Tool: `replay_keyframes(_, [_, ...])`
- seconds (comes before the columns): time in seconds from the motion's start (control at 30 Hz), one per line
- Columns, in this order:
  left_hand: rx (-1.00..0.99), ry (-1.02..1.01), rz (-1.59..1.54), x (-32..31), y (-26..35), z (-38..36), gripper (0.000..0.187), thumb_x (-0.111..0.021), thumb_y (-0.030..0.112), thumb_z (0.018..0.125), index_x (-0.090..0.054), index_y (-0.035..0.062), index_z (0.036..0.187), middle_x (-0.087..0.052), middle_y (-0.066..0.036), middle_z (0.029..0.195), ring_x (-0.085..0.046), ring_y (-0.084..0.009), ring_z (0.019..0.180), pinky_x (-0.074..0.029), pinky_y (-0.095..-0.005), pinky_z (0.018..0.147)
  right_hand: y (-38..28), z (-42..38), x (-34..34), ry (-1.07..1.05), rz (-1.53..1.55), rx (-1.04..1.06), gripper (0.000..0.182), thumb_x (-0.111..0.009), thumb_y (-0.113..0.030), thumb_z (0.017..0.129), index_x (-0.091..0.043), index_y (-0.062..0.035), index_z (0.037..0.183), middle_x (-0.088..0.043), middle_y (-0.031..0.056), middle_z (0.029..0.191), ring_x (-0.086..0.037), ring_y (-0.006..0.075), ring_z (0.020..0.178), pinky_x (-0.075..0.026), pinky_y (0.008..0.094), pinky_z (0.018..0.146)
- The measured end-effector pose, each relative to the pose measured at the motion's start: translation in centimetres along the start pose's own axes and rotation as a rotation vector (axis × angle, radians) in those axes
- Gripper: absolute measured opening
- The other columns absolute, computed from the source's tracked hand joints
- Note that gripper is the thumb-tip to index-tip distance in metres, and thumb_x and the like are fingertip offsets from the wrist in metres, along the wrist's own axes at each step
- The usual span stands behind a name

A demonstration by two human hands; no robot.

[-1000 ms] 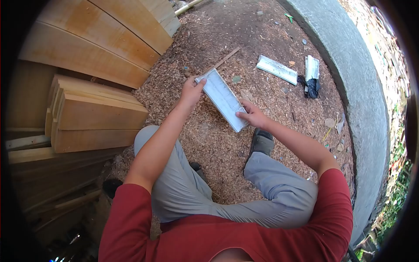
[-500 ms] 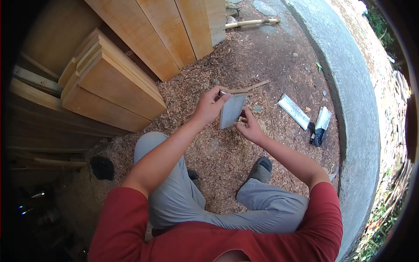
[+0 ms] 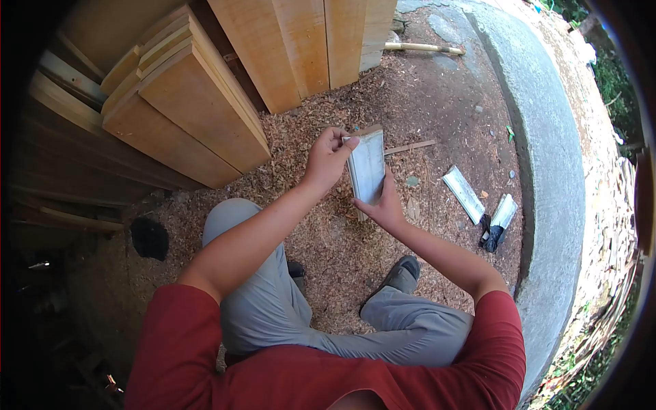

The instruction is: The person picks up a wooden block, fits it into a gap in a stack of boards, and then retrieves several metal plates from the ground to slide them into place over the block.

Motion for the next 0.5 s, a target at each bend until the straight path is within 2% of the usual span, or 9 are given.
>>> replay_keyframes(0.03, [0.003,0.011,-0.016,0.3,0.1,-0.1,0.023,-0.072,0.020,0.105,-0.058,0.0045,0.114,-0.070,-0.005,0.096,-0.066,-0.0104,0.082,-0.051,-0.0262,0.072,-0.9,0.0,0.3,0.026,-0.067,0.034,0.110,-0.092,-0.034,0.077,-0.028,0.0043,0.158,-0.059,0.0286,0.133,-0.060,0.0425,0.128,-0.049,0.0469,0.111])
replay_keyframes(0.1, [0.145,0.172,-0.019,1.6,0.9,0.0,0.026,-0.070,0.028,0.107,-0.059,0.0072,0.117,-0.072,-0.002,0.098,-0.068,-0.0115,0.087,-0.055,-0.0312,0.073,-2.6,1.0,1.5,0.048,-0.158,0.081,0.113,-0.093,-0.036,0.076,-0.026,0.0049,0.158,-0.059,0.0293,0.132,-0.061,0.0440,0.125,-0.050,0.0471,0.109])
replay_keyframes(0.17, [0.177,0.223,-0.034,2.2,0.2,1.0,0.028,-0.070,0.028,0.106,-0.058,0.0045,0.115,-0.070,-0.006,0.098,-0.067,-0.0140,0.085,-0.056,-0.0329,0.067,-2.0,1.8,1.2,-0.126,-0.243,-0.137,0.119,-0.093,-0.043,0.071,-0.027,0.0066,0.156,-0.059,0.0312,0.131,-0.064,0.0453,0.121,-0.052,0.0479,0.107])
replay_keyframes(0.23, [0.285,0.418,-0.126,3.7,-2.0,1.2,0.030,-0.071,0.030,0.105,-0.058,0.0045,0.115,-0.069,-0.007,0.100,-0.066,-0.0154,0.083,-0.056,-0.0364,0.063,-3.9,3.1,3.0,-0.198,-0.322,-0.122,0.119,-0.093,-0.046,0.070,-0.028,0.0067,0.154,-0.060,0.0328,0.129,-0.066,0.0456,0.118,-0.054,0.0481,0.103])
replay_keyframes(0.27, [0.285,0.423,-0.155,3.3,-1.2,1.0,0.030,-0.071,0.030,0.105,-0.058,0.0045,0.115,-0.069,-0.007,0.100,-0.066,-0.0154,0.083,-0.056,-0.0364,0.063,-4.9,3.5,3.9,-0.266,-0.387,-0.105,0.119,-0.093,-0.048,0.069,-0.029,0.0067,0.153,-0.060,0.0345,0.128,-0.068,0.0458,0.114,-0.056,0.0483,0.099])
replay_keyframes(0.33, [0.374,0.409,-0.243,2.1,0.9,1.0,0.033,-0.074,0.032,0.104,-0.058,0.0042,0.114,-0.068,-0.007,0.100,-0.065,-0.0162,0.082,-0.055,-0.0353,0.065,-7.6,4.8,6.8,-0.231,-0.485,-0.064,0.116,-0.093,-0.048,0.070,-0.031,0.0059,0.151,-0.061,0.0347,0.127,-0.068,0.0456,0.113,-0.056,0.0489,0.098])
replay_keyframes(0.37, [0.361,0.412,-0.277,1.7,1.0,1.5,0.033,-0.074,0.032,0.104,-0.058,0.0042,0.114,-0.068,-0.007,0.100,-0.065,-0.0162,0.082,-0.055,-0.0353,0.065,-9.3,5.3,8.4,-0.185,-0.555,-0.039,0.113,-0.093,-0.047,0.071,-0.033,0.0052,0.150,-0.062,0.0348,0.126,-0.069,0.0453,0.112,-0.056,0.0495,0.097])
replay_keyframes(0.43, [0.019,0.274,-0.256,0.4,3.8,4.3,0.036,-0.076,0.034,0.102,-0.058,0.0048,0.111,-0.068,-0.006,0.099,-0.065,-0.0150,0.079,-0.054,-0.0335,0.065,-11.3,6.1,10.2,-0.173,-0.564,-0.064,0.107,-0.092,-0.047,0.072,-0.036,0.0053,0.147,-0.064,0.0342,0.123,-0.070,0.0455,0.111,-0.056,0.0499,0.095])
replay_keyframes(0.5, [0.068,0.204,-0.318,0.0,5.7,5.2,0.037,-0.078,0.035,0.101,-0.057,0.0060,0.110,-0.069,-0.005,0.099,-0.065,-0.0138,0.078,-0.054,-0.0331,0.063,-12.8,7.1,11.5,-0.140,-0.520,-0.153,0.097,-0.090,-0.046,0.074,-0.043,0.0057,0.141,-0.066,0.0330,0.118,-0.070,0.0460,0.107,-0.056,0.0507,0.092])
Point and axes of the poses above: each hand's wrist, its own z-axis towards the middle knuckle, its own x-axis out of the back of the hand, y = z × x, the point moved 10 cm from there along z, towards the middle knuckle
